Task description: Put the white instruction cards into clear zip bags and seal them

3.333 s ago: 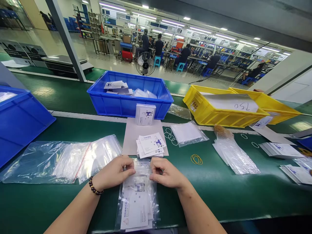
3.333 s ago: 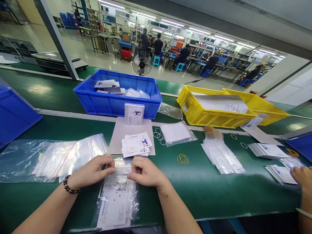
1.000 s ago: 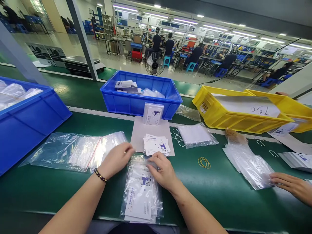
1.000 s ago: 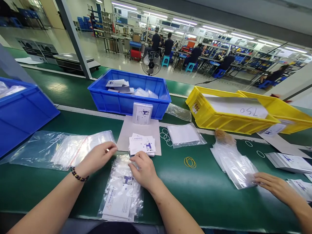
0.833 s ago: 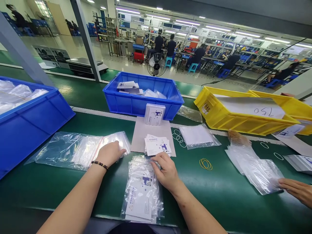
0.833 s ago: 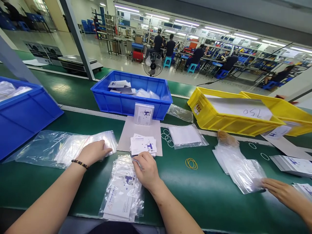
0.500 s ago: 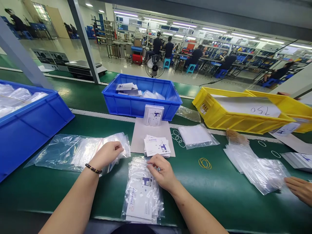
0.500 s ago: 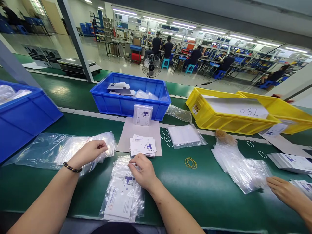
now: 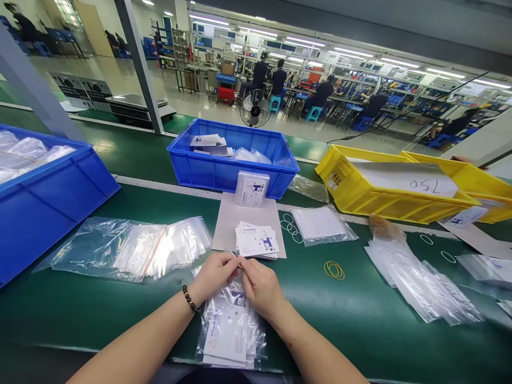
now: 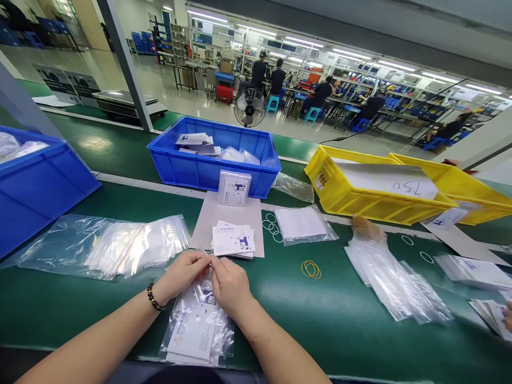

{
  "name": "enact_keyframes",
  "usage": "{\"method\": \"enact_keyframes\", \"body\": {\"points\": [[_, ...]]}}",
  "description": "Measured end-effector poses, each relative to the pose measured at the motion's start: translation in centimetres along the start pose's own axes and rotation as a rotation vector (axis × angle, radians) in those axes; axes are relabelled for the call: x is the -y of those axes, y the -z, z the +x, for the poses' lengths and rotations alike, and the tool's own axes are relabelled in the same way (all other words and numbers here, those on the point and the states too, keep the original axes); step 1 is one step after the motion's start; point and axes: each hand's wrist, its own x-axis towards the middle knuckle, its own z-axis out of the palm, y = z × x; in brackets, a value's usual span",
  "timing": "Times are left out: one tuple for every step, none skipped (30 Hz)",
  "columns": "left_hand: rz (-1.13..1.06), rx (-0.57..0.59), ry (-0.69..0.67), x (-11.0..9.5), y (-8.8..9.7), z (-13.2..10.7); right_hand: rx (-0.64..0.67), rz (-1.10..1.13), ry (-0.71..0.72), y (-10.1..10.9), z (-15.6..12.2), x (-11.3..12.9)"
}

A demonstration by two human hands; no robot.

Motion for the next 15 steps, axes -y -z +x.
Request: {"method": "enact_keyframes", "body": {"points": [[-0.032, -0.008, 0.008, 0.07, -0.08, 0.01, -0.007, 0.016, -0.002, 0.03, 0.07, 0.11], [-0.050, -0.017, 0.009, 0.13, -0.15, -0.02, -0.008, 0.050, -0.017, 0.10, 0.15, 0.23], [-0.053, -0.031, 0.002, 0.19, -0.20, -0.07, -0.003, 0.093, -0.046, 0.20, 0.24, 0.36], [-0.045, -0.048, -0.012, 0.26, -0.23, -0.13, 0.008, 0.138, -0.088, 0.33, 0.32, 0.47], [-0.029, -0.065, -0.029, 0.32, -0.23, -0.18, 0.022, 0.182, -0.140, 0.46, 0.39, 0.56], [-0.009, -0.078, -0.048, 0.38, -0.22, -0.22, 0.036, 0.223, -0.193, 0.58, 0.44, 0.60], [0.012, -0.083, -0.065, 0.43, -0.21, -0.25, 0.047, 0.259, -0.238, 0.67, 0.48, 0.62], [0.028, -0.077, -0.078, 0.47, -0.20, -0.27, 0.056, 0.290, -0.269, 0.71, 0.51, 0.60], [0.044, -0.065, -0.087, 0.51, -0.20, -0.29, 0.061, 0.311, -0.286, 0.72, 0.51, 0.55], [0.066, -0.053, -0.095, 0.53, -0.23, -0.32, 0.069, 0.317, -0.287, 0.67, 0.49, 0.50], [0.098, -0.040, -0.106, 0.54, -0.30, -0.36, 0.075, 0.299, -0.280, 0.58, 0.45, 0.45], [0.139, -0.033, -0.120, 0.54, -0.39, -0.43, 0.075, 0.258, -0.267, 0.47, 0.41, 0.39], [0.187, -0.032, -0.133, 0.53, -0.51, -0.52, 0.065, 0.195, -0.252, 0.34, 0.35, 0.32], [0.235, -0.031, -0.141, 0.51, -0.64, -0.62, 0.041, 0.114, -0.234, 0.23, 0.31, 0.25], [0.276, -0.027, -0.140, 0.48, -0.77, -0.73, 0.001, 0.025, -0.217, 0.15, 0.28, 0.18]]}}
